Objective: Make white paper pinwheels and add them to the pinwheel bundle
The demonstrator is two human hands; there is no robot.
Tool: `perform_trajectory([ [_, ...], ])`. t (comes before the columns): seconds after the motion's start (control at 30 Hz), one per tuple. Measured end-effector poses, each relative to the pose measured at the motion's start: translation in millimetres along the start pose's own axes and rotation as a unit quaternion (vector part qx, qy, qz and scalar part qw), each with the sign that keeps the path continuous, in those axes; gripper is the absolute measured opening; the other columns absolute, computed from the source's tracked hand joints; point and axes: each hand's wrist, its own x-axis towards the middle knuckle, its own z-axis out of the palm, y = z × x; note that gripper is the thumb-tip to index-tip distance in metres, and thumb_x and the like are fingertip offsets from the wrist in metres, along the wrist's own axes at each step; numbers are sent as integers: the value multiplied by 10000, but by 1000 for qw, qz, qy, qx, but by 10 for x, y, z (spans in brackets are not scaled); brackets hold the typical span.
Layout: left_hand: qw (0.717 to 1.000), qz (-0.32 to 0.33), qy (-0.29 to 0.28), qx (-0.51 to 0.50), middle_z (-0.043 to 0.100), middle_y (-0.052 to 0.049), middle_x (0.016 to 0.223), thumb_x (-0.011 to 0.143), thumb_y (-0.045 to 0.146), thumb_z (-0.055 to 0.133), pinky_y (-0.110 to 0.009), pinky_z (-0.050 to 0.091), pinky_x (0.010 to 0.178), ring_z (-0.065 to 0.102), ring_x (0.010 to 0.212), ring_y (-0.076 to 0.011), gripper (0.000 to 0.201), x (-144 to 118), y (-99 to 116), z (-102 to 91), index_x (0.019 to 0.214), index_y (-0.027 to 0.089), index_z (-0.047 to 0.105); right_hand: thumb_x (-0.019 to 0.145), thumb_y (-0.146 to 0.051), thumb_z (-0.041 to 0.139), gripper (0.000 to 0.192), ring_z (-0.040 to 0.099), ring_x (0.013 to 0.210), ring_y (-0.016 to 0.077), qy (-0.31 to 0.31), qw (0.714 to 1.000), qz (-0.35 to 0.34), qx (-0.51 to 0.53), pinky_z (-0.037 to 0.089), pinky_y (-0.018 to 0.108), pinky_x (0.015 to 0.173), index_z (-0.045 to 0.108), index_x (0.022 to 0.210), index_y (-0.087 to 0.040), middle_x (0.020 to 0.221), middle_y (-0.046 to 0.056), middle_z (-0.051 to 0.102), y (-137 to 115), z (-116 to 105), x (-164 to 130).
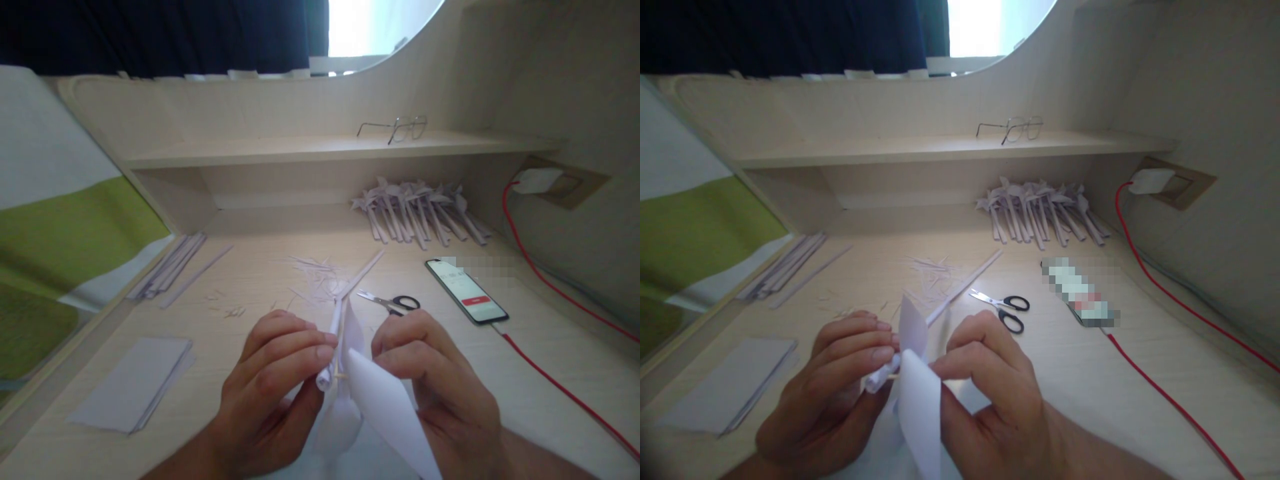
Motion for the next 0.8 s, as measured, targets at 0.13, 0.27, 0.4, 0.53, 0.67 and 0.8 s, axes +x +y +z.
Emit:
perform_trajectory([
  [0.13, 1000, 1, 7, 2, 797, -74, 1042, 762, 4, 714, -399, 579, 951, 704, 1001, -220, 419, -3, -5, 12, 1150, 158, 678, 767, 49, 679, 264, 595, 790, 178, 5, 1000, -1, 4, 526, 312, 637, 667, 956, -136, 858, 55, 581, 7, 9, -7],
  [0.27, 1000, -3, 8, -3, 785, -74, 1064, 761, -21, 697, -401, 570, 939, 689, 1005, -217, 442, -13, -6, 13, 1164, 158, 672, 789, 35, 667, 234, 593, 768, 173, -4, 1000, -6, -8, 524, 312, 626, 671, 950, -134, 842, 51, 579, -1, 5, 1],
  [0.4, 1000, -11, 2, -4, 759, -79, 1101, 736, -75, 669, -418, 540, 975, 660, 1041, -215, 461, -23, 10, 3, 1147, 133, 669, 800, 14, 668, 200, 596, 762, 170, -9, 1000, -10, -15, 524, 303, 612, 676, 940, -128, 840, 54, 578, 0, 1, 4],
  [0.53, 1000, -9, 11, 4, 736, -84, 1103, 735, -72, 695, -431, 517, 1002, 646, 1054, -216, 409, -28, 22, -2, 1102, 108, 679, 787, 31, 678, 234, 601, 750, 167, -7, 1000, -21, -20, 523, 297, 598, 668, 957, -129, 838, 52, 577, 3, 4, 5],
  [0.67, 1000, -8, 17, 7, 716, -78, 1067, 735, -80, 687, -426, 528, 964, 647, 1017, -208, 395, -24, 33, -7, 1085, 104, 690, 780, 38, 682, 239, 601, 746, 170, -1, 999, -23, -28, 522, 304, 593, 673, 952, -128, 829, 51, 577, -1, 9, -5],
  [0.8, 1000, -8, 17, 1, 721, -79, 1057, 732, -85, 692, -419, 529, 941, 649, 1000, -205, 406, -19, 37, -4, 1095, 95, 683, 813, 24, 660, 211, 607, 761, 171, 16, 999, -19, -30, 536, 307, 611, 671, 956, -131, 838, 54, 581, -12, 26, -23],
])
